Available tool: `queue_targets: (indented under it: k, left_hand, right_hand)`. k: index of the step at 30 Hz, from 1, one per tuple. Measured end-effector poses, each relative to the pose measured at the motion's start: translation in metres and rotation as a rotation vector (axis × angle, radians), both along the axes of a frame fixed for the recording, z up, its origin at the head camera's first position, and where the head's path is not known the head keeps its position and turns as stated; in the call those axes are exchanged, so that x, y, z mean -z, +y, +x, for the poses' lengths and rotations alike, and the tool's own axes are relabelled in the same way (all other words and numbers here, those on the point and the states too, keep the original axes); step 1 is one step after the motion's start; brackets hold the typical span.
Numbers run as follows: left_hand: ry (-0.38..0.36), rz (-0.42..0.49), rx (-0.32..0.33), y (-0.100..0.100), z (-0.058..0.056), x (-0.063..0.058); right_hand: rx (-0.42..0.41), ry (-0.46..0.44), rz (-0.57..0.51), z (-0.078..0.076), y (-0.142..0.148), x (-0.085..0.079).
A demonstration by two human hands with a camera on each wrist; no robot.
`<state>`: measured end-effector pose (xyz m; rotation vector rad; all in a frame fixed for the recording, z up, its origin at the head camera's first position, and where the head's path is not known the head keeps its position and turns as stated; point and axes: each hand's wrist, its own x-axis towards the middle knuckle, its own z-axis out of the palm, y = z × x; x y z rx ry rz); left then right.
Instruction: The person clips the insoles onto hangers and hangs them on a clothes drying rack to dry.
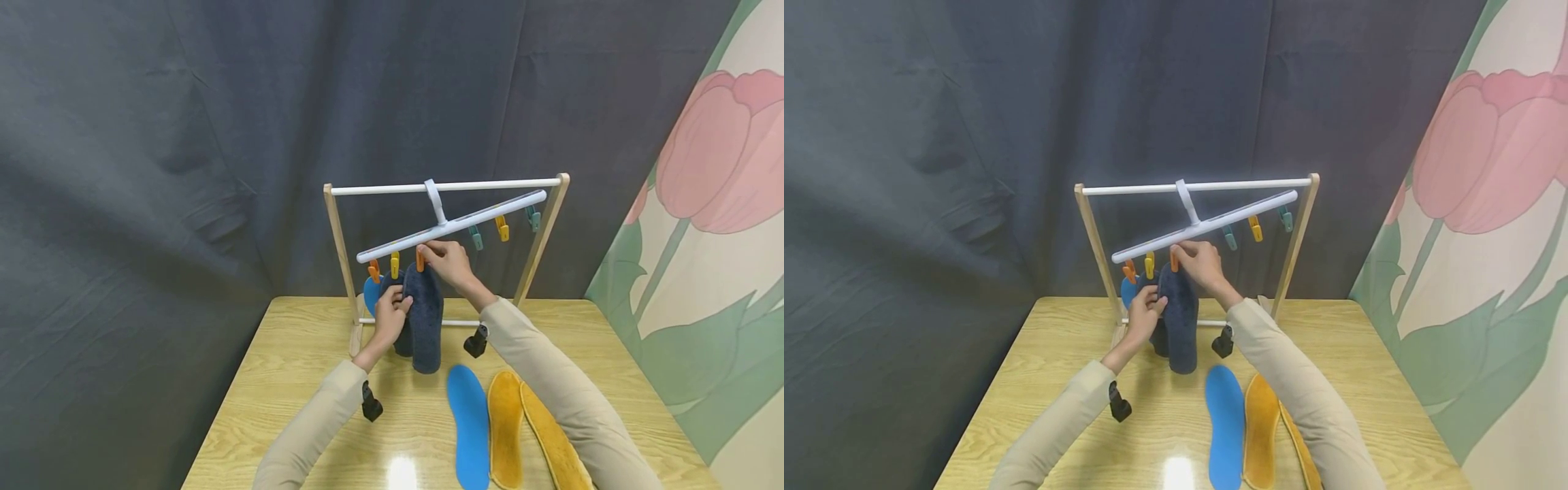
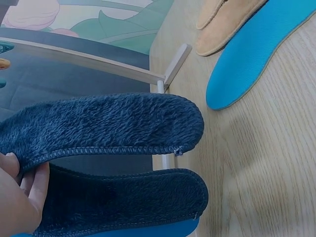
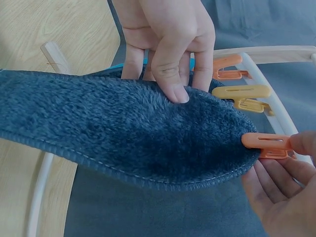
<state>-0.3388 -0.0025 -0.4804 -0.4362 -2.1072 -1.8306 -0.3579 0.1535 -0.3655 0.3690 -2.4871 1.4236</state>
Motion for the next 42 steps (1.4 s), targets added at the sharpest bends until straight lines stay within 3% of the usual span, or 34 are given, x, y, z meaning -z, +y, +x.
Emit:
queue_targets:
  k: [15,28,36,42]
  left_hand:
    - [-0.025,0.014,0.027,0.0019,0.0004,0.0004]
    - [0.001,0.04,0.037,0.0019,-0.0004,0.0005]
    - [-0.031,0.013,0.039,0.0018,-0.0002,0.0021]
    - [-0.07,0.037,0.086,0.0005,0.003,0.0076]
  right_hand:
    - [-0.005,0.006,0.005,0.0019,-0.0007,-0.0011]
    - [-0.001,0.001,0.022,0.0028,-0.0015,-0.0021]
    - [-0.019,0.004,0.012,0.0011,0.0001,0.0025]
    - [-0.016,0.015,0.016,0.0016,-0.0004,0.0052]
